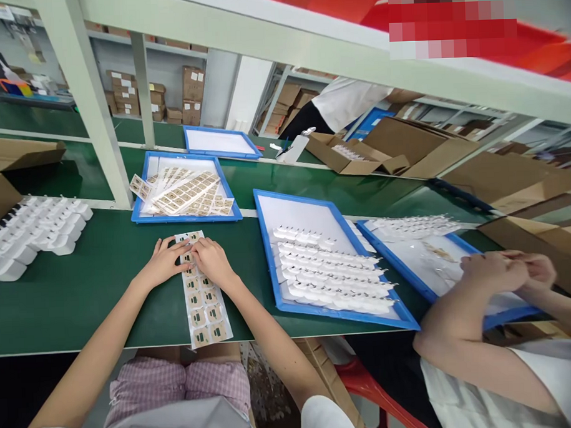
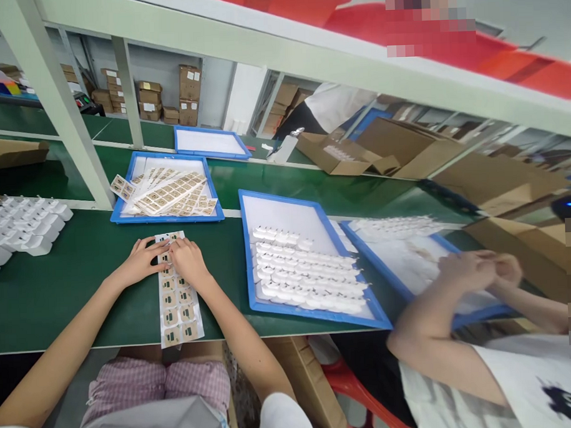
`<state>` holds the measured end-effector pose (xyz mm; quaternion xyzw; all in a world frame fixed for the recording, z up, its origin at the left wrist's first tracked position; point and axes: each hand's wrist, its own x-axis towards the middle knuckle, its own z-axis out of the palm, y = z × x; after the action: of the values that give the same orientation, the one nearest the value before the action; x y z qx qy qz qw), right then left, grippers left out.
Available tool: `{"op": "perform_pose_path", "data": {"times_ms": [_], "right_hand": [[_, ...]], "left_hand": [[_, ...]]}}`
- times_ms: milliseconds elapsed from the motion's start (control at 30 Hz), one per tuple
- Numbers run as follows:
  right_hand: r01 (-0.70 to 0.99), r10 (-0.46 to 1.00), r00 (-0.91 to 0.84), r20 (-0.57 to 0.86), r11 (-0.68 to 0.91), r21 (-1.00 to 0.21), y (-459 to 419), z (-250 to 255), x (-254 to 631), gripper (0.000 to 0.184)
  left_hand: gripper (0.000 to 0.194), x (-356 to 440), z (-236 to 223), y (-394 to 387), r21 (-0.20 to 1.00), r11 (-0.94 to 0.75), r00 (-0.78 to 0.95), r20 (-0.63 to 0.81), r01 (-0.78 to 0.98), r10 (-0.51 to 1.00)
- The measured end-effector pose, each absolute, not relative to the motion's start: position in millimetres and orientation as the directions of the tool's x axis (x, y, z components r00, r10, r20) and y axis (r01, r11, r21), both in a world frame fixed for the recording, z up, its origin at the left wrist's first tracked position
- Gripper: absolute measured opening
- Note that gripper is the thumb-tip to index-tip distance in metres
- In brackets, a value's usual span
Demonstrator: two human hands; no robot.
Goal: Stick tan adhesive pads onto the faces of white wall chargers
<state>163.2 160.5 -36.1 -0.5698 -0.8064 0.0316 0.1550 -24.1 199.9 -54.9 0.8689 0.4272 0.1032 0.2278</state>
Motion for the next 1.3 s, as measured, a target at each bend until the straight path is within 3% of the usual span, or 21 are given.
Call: {"op": "perform_pose_path", "data": {"times_ms": [400,667,767,900,967,1133,1300], "right_hand": [[0.833,0.871,-0.298,0.391,0.437,-0.339,146.2,-38.0,179.6,0.021],[0.734,0.814,-0.073,0.576,0.435,-0.521,146.1,-32.0,198.4,0.021],[0.686,0.813,0.018,0.582,0.413,-0.599,145.3,-30.7,205.2,0.024],[0.554,0.875,0.097,0.474,0.349,-0.756,143.1,-29.9,203.0,0.031],[0.490,0.912,0.077,0.404,0.318,-0.812,140.8,-27.5,197.9,0.033],[0.416,0.955,0.048,0.292,0.246,-0.875,135.4,-22.9,189.1,0.030],[0.370,0.957,0.104,0.270,0.215,-0.904,140.7,-26.4,192.2,0.032]], "left_hand": [[0.066,-23.1,-42.7,192.4,0.502,-0.482,0.603,-0.102,0.718,0.791],[0.076,-25.3,-35.4,184.6,0.458,-0.504,0.566,0.004,0.732,0.825],[0.066,-51.4,-18.4,179.8,0.407,-0.401,0.365,0.166,0.821,0.916],[0.050,-118.3,4.0,178.9,0.372,0.049,-0.198,0.374,0.927,0.906],[0.050,-150.7,9.0,182.1,0.360,0.231,-0.372,0.398,0.904,0.839],[0.030,-186.5,2.6,188.2,0.300,0.372,-0.463,0.340,0.879,0.819],[0.031,-190.3,1.4,187.1,0.272,0.373,-0.444,0.280,0.887,0.851]]}}
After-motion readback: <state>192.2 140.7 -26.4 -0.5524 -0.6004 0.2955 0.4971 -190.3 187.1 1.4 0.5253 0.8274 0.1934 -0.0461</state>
